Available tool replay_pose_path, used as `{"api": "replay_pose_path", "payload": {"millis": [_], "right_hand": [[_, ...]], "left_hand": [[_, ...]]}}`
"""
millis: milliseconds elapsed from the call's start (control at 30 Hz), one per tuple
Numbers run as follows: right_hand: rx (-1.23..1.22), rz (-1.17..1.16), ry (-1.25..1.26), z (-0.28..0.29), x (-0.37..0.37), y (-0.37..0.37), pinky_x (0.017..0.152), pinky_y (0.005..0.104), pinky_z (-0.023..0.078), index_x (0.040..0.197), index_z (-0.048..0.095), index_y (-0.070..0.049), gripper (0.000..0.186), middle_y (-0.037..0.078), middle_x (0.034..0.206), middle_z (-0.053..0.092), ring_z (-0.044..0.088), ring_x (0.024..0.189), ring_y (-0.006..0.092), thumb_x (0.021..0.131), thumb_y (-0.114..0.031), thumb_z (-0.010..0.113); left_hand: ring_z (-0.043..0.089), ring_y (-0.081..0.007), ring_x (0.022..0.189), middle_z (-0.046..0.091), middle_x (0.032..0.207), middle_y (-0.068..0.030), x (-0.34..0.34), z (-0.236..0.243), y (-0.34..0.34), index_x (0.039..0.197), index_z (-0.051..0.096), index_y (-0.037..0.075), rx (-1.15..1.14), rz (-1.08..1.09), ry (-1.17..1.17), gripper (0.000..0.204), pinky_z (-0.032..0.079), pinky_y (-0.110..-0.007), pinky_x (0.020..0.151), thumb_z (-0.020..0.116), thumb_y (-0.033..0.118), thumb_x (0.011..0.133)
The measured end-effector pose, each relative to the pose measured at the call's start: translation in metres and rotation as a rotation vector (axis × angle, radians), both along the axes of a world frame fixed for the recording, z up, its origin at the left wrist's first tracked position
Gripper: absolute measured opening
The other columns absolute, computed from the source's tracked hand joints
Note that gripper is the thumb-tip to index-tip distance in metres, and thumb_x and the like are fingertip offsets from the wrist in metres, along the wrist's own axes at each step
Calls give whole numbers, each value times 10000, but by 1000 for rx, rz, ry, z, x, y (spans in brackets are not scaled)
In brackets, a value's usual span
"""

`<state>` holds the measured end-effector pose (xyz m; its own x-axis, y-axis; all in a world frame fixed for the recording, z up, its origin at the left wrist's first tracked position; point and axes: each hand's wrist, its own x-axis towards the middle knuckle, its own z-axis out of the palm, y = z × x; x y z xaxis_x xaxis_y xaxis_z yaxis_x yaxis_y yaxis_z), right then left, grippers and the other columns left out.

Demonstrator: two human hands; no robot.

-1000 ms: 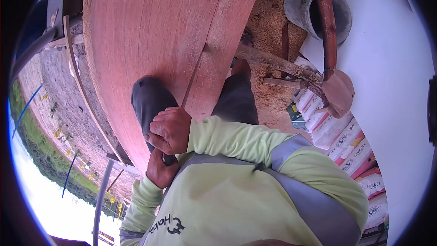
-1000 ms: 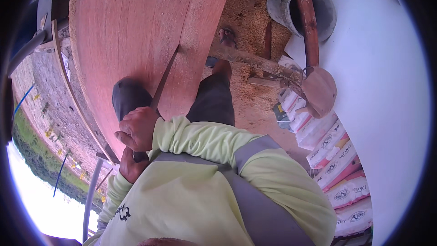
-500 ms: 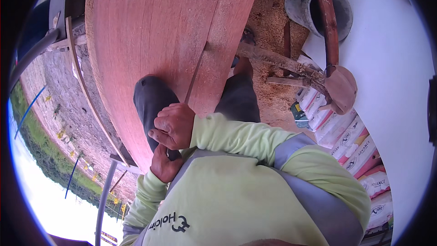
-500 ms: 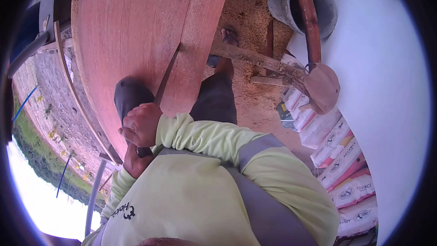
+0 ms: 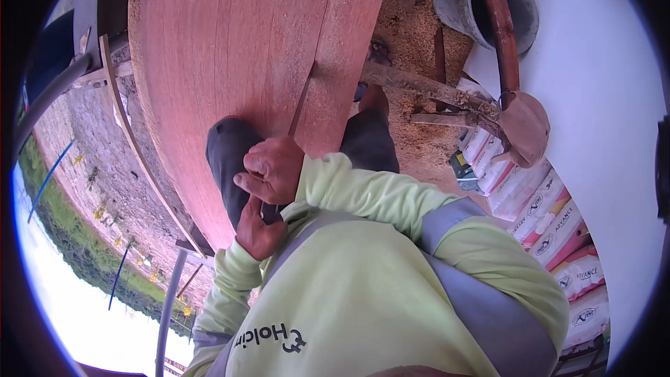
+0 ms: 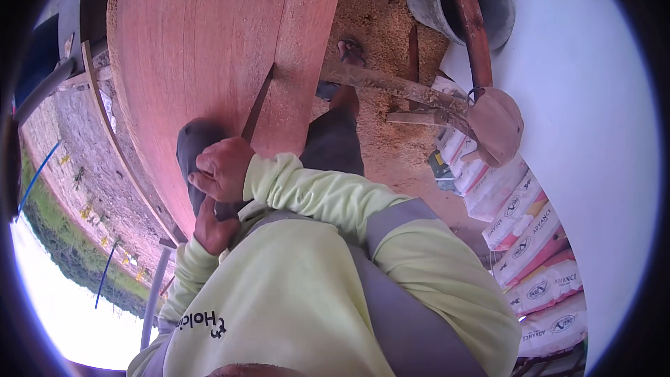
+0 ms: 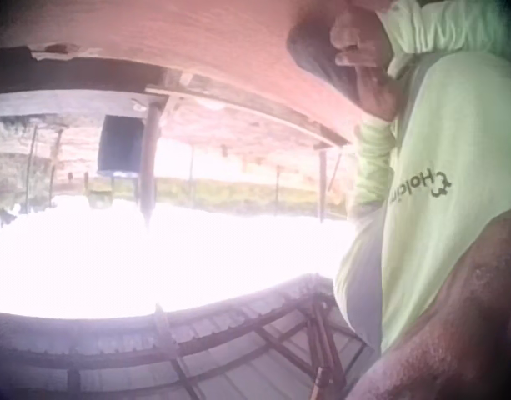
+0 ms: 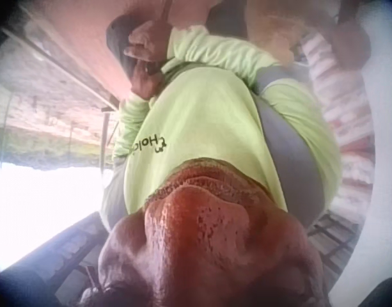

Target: The person uses a hand saw to cut a curved line into a piece of plywood. They hold the wood steady with one hand while sawing with the other, periodically stopping to rotate or reposition the board.

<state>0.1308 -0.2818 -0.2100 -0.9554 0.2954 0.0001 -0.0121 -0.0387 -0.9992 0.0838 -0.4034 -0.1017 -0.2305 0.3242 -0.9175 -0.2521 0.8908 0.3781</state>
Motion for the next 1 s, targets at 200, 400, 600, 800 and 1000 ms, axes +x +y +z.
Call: {"api": "replay_pose_path", "payload": {"millis": [200, 400, 600, 800, 1000], "right_hand": [[79, -102, -35, -66, -14, 32, 488, 449, 397, 562, 509, -33, 374, 167, 552, 494, 541, 526, 367, 838, -238, 655], [-12, -140, -148, -113, -47, 66, 464, 400, 350, 596, 525, -2, 397, 148, 502, 445, 407, 441, 210, 884, -254, 629], [-42, 29, -13, 17, -2, 0, 520, 465, 427, 584, 516, -53, 375, 154, 561, 511, 562, 547, 371, 853, -265, 667], [-19, -13, -177, -106, -34, 64, 503, 427, 412, 595, 545, -20, 396, 188, 557, 516, 531, 496, 347, 867, -291, 641], [52, 4, -202, -70, -33, 51, 591, 484, 467, 637, 618, -45, 357, 176, 608, 584, 606, 608, 368, 870, -316, 616]], "left_hand": [[613, -174, 740, 609, 864, -67, -9, -84, 23, 1263, 493, 5, 78, 1, 53, 610, 496, -319, 658, 603, 63, 666], [571, -222, 508, 557, 656, -110, -33, -145, 62, 1184, 497, 5, 113, 137, 74, 464, 459, -375, 476, 576, 51, 729], [618, -215, 1035, 614, 1125, -142, -1, 17, -10, 1380, 412, -7, -22, -5, -25, 764, 465, -305, 887, 582, 103, 642], [538, -145, 520, 551, 671, -50, -13, -130, 53, 1248, 490, 31, 193, 51, 178, 508, 433, -305, 472, 534, 12, 742], [571, -175, 591, 582, 731, -56, -23, -83, 42, 1274, 485, 1, 122, 97, 43, 603, 462, -317, 547, 580, 70, 682]]}}
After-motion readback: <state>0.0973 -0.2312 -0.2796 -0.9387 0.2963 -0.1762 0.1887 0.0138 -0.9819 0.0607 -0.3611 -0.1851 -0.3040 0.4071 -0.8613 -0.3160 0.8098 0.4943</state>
